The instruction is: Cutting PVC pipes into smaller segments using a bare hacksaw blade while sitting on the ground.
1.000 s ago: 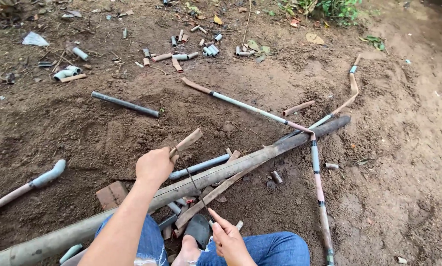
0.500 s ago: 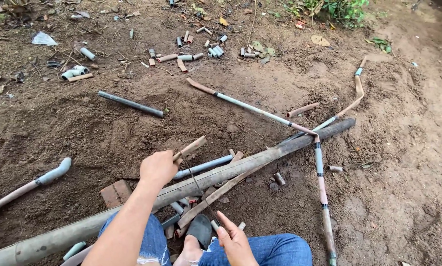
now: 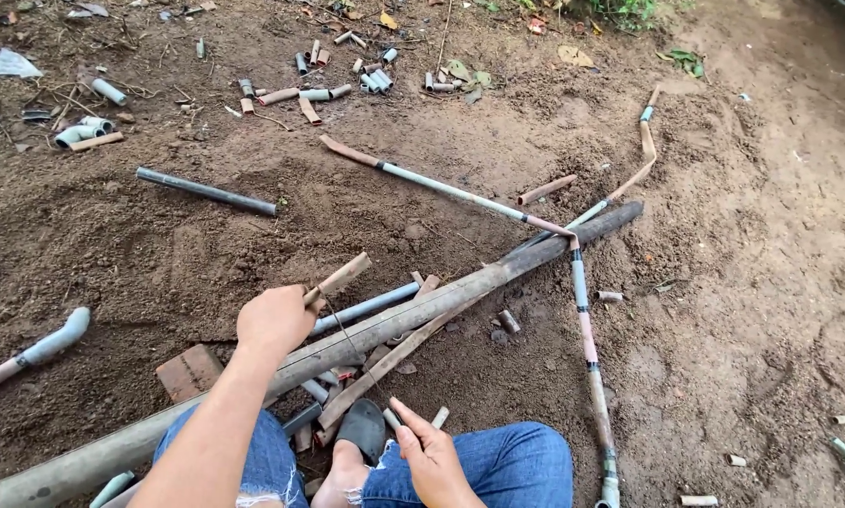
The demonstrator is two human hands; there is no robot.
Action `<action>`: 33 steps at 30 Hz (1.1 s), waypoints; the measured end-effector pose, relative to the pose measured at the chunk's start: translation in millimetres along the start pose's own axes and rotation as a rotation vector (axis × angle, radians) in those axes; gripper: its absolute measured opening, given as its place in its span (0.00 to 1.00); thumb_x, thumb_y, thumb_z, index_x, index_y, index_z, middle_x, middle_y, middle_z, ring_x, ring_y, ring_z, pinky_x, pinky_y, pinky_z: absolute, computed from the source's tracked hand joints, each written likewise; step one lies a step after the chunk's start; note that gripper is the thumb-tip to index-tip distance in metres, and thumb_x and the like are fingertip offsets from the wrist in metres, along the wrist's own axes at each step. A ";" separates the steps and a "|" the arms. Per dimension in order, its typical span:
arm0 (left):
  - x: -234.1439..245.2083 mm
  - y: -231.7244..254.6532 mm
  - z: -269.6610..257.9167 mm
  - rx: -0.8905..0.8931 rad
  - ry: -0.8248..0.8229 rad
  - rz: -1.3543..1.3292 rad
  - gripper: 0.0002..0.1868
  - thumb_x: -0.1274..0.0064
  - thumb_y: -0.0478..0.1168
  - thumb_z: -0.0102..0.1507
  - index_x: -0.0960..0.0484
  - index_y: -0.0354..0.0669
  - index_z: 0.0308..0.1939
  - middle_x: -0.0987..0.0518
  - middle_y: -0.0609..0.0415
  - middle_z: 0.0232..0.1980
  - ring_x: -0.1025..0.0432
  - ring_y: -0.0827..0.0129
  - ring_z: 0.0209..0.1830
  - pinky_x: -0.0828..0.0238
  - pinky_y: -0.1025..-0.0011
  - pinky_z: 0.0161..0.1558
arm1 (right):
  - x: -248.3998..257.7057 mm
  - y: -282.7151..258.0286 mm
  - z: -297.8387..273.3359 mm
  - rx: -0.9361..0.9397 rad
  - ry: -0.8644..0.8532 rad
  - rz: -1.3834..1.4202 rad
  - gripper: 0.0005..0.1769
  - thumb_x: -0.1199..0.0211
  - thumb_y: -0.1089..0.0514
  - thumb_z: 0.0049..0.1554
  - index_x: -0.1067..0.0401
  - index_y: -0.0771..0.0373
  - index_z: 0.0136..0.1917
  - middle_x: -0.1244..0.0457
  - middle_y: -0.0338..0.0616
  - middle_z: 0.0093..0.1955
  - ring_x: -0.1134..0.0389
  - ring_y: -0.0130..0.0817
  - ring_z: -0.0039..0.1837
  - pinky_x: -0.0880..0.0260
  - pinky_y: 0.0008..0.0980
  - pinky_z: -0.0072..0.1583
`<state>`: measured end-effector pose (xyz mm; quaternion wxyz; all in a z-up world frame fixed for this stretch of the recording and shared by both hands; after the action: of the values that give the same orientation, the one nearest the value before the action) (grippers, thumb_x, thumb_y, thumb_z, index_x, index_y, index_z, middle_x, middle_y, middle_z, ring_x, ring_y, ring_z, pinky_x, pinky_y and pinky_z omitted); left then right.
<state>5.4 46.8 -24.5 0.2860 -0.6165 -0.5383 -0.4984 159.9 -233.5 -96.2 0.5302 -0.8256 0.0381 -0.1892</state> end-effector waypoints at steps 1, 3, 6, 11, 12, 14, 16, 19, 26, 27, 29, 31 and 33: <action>0.0 -2.1 1.9 0.009 0.012 -0.013 0.22 0.53 0.60 0.73 0.12 0.52 0.44 0.12 0.55 0.38 0.16 0.60 0.37 0.19 0.62 0.40 | -1.0 -2.8 0.4 -0.007 0.007 0.023 0.28 0.43 0.60 0.65 0.25 0.53 0.77 0.31 0.36 0.38 0.36 0.21 0.40 0.37 0.20 0.41; -1.0 -2.3 1.8 0.011 0.003 -0.002 0.22 0.54 0.61 0.73 0.12 0.52 0.44 0.12 0.56 0.38 0.16 0.61 0.36 0.18 0.63 0.40 | -3.8 8.8 2.6 0.021 -0.004 0.063 0.28 0.43 0.60 0.65 0.25 0.55 0.77 0.32 0.36 0.37 0.37 0.21 0.39 0.38 0.21 0.41; -1.8 -3.0 3.8 0.015 -0.008 -0.001 0.23 0.55 0.62 0.73 0.13 0.53 0.43 0.12 0.57 0.38 0.17 0.62 0.36 0.18 0.63 0.40 | -6.1 11.6 6.0 0.039 -0.020 0.099 0.28 0.42 0.60 0.65 0.25 0.57 0.77 0.33 0.36 0.38 0.38 0.21 0.39 0.38 0.21 0.42; -2.3 -2.7 3.6 0.014 -0.021 -0.005 0.22 0.55 0.61 0.74 0.14 0.52 0.44 0.12 0.57 0.38 0.17 0.63 0.36 0.18 0.64 0.40 | -8.6 13.4 5.7 0.045 -0.021 0.081 0.29 0.41 0.62 0.63 0.27 0.58 0.77 0.26 0.38 0.47 0.36 0.19 0.41 0.36 0.19 0.44; -2.5 -3.1 3.0 0.012 -0.037 -0.017 0.23 0.53 0.62 0.73 0.13 0.51 0.43 0.12 0.56 0.38 0.16 0.62 0.37 0.19 0.63 0.41 | -9.6 22.2 8.0 0.043 -0.041 0.085 0.29 0.43 0.59 0.64 0.27 0.57 0.78 0.29 0.38 0.44 0.35 0.21 0.42 0.35 0.21 0.45; -1.9 -4.6 3.9 0.011 -0.050 -0.029 0.23 0.52 0.62 0.72 0.12 0.50 0.43 0.12 0.56 0.38 0.16 0.61 0.38 0.19 0.63 0.43 | -10.7 32.4 12.2 0.046 -0.062 0.088 0.29 0.44 0.57 0.64 0.28 0.57 0.78 0.31 0.38 0.40 0.35 0.22 0.42 0.35 0.23 0.46; -4.7 -7.1 4.6 0.015 -0.099 -0.059 0.21 0.49 0.60 0.71 0.12 0.50 0.44 0.12 0.55 0.39 0.16 0.61 0.40 0.19 0.62 0.45 | -11.1 38.2 12.1 -0.003 -0.070 0.089 0.29 0.45 0.54 0.67 0.29 0.54 0.80 0.31 0.36 0.36 0.41 0.20 0.34 0.45 0.21 0.38; -7.0 -8.4 7.6 0.014 -0.095 -0.062 0.21 0.48 0.60 0.70 0.12 0.48 0.44 0.12 0.53 0.39 0.16 0.60 0.38 0.19 0.62 0.43 | -12.4 37.6 13.3 -0.019 -0.062 0.128 0.29 0.45 0.56 0.67 0.29 0.55 0.80 0.32 0.36 0.36 0.43 0.19 0.33 0.46 0.21 0.36; -8.7 -8.2 8.8 0.010 -0.118 -0.041 0.21 0.50 0.61 0.72 0.13 0.52 0.44 0.12 0.57 0.38 0.16 0.66 0.37 0.18 0.66 0.42 | -15.2 53.2 19.1 0.075 -0.070 0.145 0.28 0.43 0.56 0.66 0.29 0.58 0.79 0.31 0.38 0.36 0.38 0.21 0.36 0.39 0.22 0.41; -11.0 -9.0 10.0 0.007 -0.112 -0.055 0.21 0.49 0.61 0.71 0.13 0.52 0.45 0.12 0.56 0.40 0.16 0.64 0.39 0.19 0.65 0.44 | -14.5 52.7 18.2 0.055 -0.061 0.151 0.28 0.43 0.56 0.66 0.28 0.58 0.79 0.31 0.37 0.35 0.39 0.21 0.35 0.42 0.22 0.39; -14.5 -9.9 12.0 0.005 -0.107 -0.069 0.21 0.49 0.61 0.70 0.12 0.52 0.45 0.11 0.55 0.42 0.16 0.62 0.42 0.19 0.63 0.46 | -13.9 54.1 17.7 0.034 -0.052 0.157 0.29 0.42 0.56 0.66 0.28 0.57 0.79 0.32 0.37 0.35 0.41 0.20 0.34 0.44 0.21 0.37; -16.2 -10.5 13.7 0.000 -0.109 -0.070 0.22 0.49 0.62 0.70 0.12 0.51 0.44 0.11 0.55 0.43 0.16 0.61 0.43 0.19 0.63 0.46 | -14.0 55.1 19.0 0.103 -0.042 0.167 0.28 0.42 0.58 0.66 0.27 0.60 0.78 0.31 0.39 0.36 0.37 0.22 0.38 0.38 0.21 0.42; -15.3 -6.7 13.7 -0.009 -0.101 -0.056 0.23 0.50 0.62 0.71 0.12 0.49 0.43 0.12 0.55 0.39 0.17 0.63 0.38 0.19 0.64 0.42 | -14.4 61.6 23.3 0.103 -0.038 0.208 0.28 0.42 0.59 0.66 0.26 0.60 0.78 0.31 0.39 0.35 0.39 0.22 0.36 0.40 0.21 0.40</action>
<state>4.4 54.9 -44.5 0.2417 -0.6265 -0.5670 -0.4771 163.3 -236.5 -163.4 0.5892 -0.7924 0.1037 -0.1192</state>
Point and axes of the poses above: each hand's wrist, its own z-axis towards the middle knuckle, its own x-axis out of the back of the hand, y = z × x, the point moved 3 cm from there along z, towards the middle knuckle
